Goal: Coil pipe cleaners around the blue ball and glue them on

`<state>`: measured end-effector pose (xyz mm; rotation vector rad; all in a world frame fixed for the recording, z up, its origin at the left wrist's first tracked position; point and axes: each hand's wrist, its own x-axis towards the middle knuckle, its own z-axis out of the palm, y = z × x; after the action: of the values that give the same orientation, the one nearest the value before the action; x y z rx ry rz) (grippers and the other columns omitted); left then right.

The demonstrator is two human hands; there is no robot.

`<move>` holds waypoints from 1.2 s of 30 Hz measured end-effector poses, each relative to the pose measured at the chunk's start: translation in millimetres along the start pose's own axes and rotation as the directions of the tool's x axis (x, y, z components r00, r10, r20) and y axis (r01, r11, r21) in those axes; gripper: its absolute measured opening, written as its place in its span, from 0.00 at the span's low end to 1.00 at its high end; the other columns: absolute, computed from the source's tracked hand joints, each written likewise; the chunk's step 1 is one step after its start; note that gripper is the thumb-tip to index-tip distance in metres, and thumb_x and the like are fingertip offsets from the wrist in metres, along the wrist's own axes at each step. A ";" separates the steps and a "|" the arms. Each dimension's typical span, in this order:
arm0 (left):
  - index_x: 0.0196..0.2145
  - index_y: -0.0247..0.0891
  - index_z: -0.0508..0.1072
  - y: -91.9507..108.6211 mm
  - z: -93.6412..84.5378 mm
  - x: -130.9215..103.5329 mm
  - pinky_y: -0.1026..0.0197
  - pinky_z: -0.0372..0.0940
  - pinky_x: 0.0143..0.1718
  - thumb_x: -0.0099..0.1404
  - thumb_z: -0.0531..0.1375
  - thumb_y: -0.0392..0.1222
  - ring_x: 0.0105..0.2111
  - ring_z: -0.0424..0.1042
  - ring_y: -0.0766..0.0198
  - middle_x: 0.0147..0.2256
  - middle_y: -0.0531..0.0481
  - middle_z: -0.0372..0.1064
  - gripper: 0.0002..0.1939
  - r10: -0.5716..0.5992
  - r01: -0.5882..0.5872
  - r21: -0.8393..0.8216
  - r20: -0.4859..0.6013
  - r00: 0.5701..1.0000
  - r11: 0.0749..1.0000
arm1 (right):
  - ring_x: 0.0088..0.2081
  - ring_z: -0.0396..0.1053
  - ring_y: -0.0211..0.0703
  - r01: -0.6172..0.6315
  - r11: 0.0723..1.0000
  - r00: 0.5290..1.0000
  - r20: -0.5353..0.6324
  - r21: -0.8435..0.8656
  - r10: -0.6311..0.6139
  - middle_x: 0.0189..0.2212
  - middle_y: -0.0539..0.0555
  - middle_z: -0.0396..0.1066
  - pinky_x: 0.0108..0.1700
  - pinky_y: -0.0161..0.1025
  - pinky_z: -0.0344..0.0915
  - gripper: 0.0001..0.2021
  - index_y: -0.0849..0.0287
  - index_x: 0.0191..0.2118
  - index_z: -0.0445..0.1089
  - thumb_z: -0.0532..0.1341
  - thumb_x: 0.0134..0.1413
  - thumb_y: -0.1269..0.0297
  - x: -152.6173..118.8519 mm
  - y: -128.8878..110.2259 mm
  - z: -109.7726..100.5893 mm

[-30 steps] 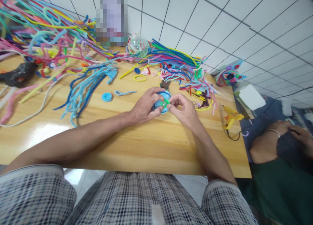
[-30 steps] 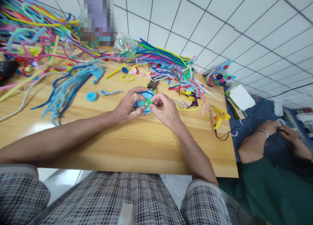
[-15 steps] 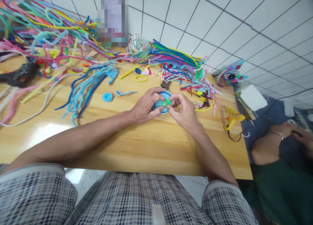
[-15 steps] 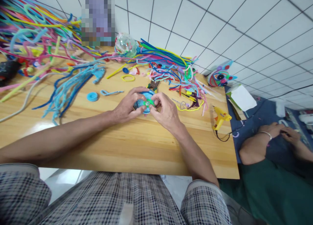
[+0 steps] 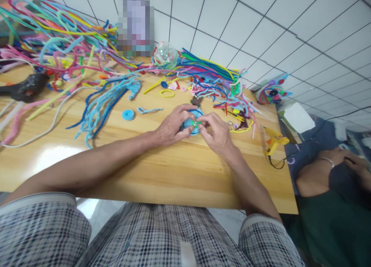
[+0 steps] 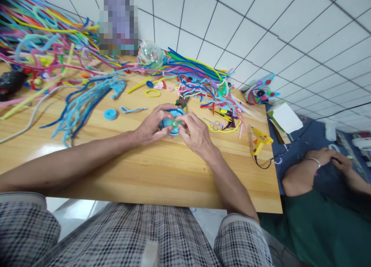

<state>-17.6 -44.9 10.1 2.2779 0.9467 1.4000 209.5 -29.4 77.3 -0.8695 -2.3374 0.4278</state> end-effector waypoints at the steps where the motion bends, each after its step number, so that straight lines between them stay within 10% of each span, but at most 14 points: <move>1: 0.57 0.43 0.69 -0.1 0.1 -0.5 0.38 0.67 0.69 0.80 0.59 0.51 0.68 0.69 0.48 0.66 0.35 0.69 0.14 0.011 -0.011 0.005 -0.006 1.000 1.000 | 0.38 0.73 0.47 0.014 1.000 1.000 -0.009 -0.006 -0.014 0.36 0.53 0.74 0.44 0.44 0.70 0.08 0.52 0.48 0.76 0.59 0.70 0.67 -0.5 1.1 1.1; 36: 0.53 0.42 0.69 -0.4 0.3 0.7 0.41 0.67 0.69 0.81 0.56 0.46 0.67 0.69 0.52 0.65 0.36 0.69 0.09 -0.014 0.014 0.007 -0.022 1.000 1.000 | 0.36 0.72 0.45 0.045 0.997 0.990 -0.133 -0.066 -0.054 0.35 0.51 0.72 0.42 0.43 0.72 0.09 0.52 0.49 0.73 0.62 0.66 0.68 -2.0 3.2 16.0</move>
<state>-17.4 -44.1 10.2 2.2613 0.9738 1.4204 202.1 -29.8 62.7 -0.8412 -2.2530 0.2669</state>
